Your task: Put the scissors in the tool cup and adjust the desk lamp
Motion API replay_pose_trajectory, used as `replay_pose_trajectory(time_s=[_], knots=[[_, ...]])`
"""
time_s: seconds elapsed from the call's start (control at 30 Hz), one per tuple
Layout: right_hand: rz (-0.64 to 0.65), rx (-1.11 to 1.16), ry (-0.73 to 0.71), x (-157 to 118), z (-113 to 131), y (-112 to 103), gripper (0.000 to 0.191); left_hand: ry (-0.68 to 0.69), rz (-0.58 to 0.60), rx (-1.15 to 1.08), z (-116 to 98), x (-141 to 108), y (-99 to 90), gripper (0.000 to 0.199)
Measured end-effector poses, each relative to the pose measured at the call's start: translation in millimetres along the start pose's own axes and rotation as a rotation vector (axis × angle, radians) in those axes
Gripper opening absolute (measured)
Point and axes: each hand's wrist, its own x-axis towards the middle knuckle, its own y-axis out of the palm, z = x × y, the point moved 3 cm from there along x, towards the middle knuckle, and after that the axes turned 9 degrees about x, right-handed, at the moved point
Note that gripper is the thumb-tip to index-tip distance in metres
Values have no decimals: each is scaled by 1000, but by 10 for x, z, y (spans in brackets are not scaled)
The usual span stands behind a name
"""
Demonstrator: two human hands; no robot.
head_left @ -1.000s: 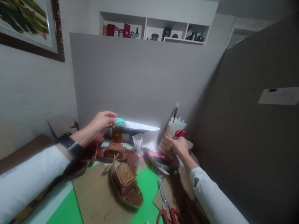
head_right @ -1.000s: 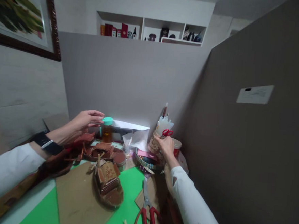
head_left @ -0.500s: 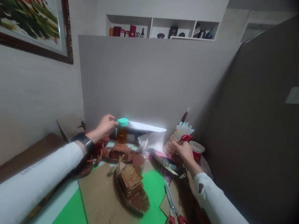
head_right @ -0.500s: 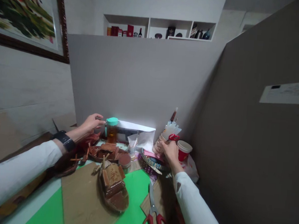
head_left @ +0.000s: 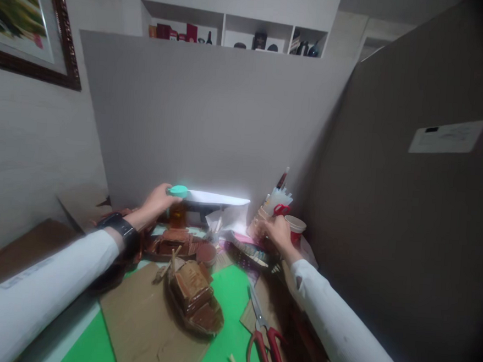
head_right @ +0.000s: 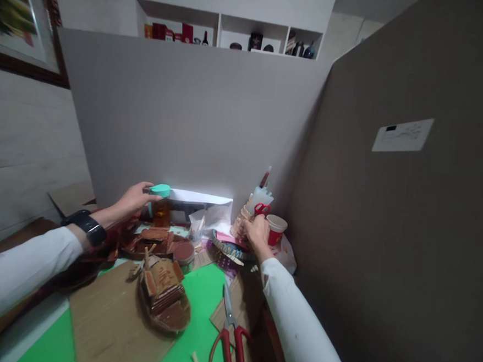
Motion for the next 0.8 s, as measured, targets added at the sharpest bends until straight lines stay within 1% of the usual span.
replay_pose_trajectory(time_s=[0.17,0.33,0.47,0.6,0.8], knots=[[13,-54,26,11,71,-65,31,6,-2,18,3,-13,25,35],[14,-103,26,26,53,-122,31,-1,-21,53,41,2,55,35],[16,-117,25,58,28,-113,31,18,-38,141,69,47,93,38],[3,-99,-22,40,6,-128,30,43,-59,235,64,97,118,43],[-31,-55,-97,-9,-15,-199,26,25,-74,290,61,124,103,44]])
